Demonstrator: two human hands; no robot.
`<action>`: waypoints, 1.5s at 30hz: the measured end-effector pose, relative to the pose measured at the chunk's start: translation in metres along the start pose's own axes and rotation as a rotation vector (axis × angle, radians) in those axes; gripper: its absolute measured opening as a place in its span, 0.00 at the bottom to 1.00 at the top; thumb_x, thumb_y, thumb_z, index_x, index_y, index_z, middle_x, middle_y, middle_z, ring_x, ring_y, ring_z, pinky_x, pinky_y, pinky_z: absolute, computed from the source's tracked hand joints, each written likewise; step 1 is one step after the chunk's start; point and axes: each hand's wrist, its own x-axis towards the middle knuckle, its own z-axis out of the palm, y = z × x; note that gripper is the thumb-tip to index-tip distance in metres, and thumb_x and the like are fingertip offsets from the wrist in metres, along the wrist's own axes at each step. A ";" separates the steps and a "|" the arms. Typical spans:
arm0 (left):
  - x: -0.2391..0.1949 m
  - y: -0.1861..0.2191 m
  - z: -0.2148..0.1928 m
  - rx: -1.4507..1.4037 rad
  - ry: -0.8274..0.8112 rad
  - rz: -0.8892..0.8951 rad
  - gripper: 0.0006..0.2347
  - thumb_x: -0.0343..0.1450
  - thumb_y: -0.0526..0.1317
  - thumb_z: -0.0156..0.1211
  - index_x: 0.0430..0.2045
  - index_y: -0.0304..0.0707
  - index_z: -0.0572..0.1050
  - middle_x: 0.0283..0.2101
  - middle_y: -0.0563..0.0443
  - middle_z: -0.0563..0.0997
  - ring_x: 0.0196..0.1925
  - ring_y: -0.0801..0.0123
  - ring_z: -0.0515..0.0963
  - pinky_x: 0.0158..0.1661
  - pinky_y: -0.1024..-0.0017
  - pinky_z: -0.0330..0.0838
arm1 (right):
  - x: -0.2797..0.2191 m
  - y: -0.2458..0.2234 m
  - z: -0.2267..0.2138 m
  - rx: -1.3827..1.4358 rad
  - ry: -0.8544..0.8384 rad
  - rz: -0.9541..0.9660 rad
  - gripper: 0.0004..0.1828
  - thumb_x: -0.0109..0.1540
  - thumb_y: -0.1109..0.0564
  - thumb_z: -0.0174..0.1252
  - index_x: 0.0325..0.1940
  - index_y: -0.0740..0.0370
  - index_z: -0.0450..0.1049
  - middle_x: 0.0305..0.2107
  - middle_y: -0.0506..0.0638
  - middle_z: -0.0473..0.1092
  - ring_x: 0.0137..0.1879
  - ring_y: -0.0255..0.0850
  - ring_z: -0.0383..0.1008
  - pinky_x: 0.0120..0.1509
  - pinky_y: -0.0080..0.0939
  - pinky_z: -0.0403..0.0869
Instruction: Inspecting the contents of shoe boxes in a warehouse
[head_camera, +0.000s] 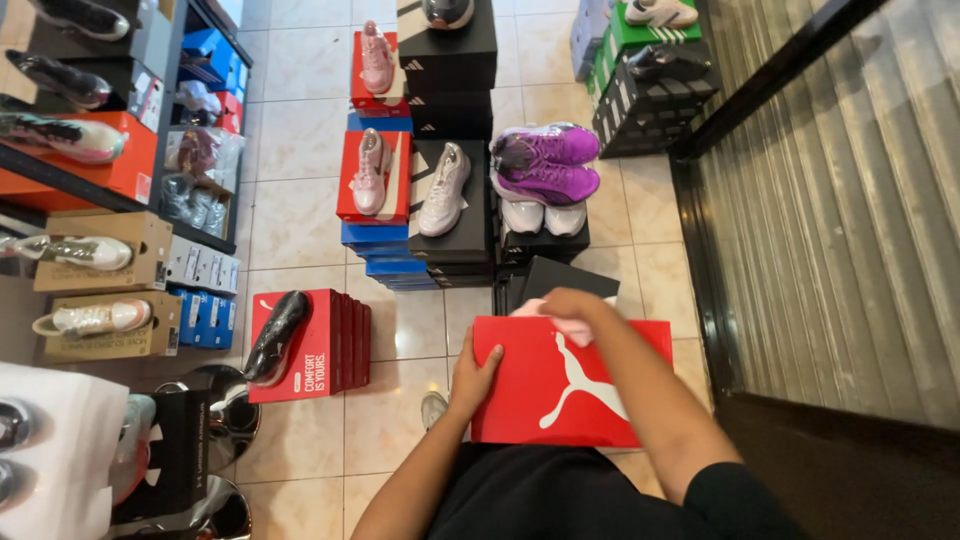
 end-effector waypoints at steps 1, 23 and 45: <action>-0.001 0.000 0.000 0.005 -0.010 0.000 0.35 0.73 0.57 0.58 0.73 0.47 0.52 0.62 0.29 0.71 0.64 0.36 0.72 0.58 0.44 0.71 | -0.009 0.039 -0.004 0.008 0.002 0.007 0.29 0.59 0.36 0.53 0.48 0.60 0.82 0.49 0.63 0.77 0.60 0.59 0.75 0.66 0.57 0.71; 0.000 0.011 -0.008 0.035 -0.042 0.114 0.27 0.79 0.54 0.33 0.74 0.44 0.51 0.70 0.27 0.62 0.69 0.33 0.64 0.65 0.42 0.60 | -0.200 -0.018 0.088 -0.194 0.923 -0.412 0.23 0.71 0.50 0.40 0.66 0.61 0.68 0.61 0.69 0.67 0.69 0.68 0.62 0.76 0.69 0.54; 0.025 -0.017 0.003 0.052 0.018 0.096 0.26 0.80 0.55 0.35 0.74 0.46 0.52 0.68 0.28 0.66 0.67 0.35 0.67 0.62 0.43 0.66 | -0.172 0.084 0.071 0.481 0.838 0.411 0.35 0.65 0.34 0.52 0.77 0.25 0.54 0.77 0.43 0.42 0.79 0.48 0.50 0.80 0.50 0.55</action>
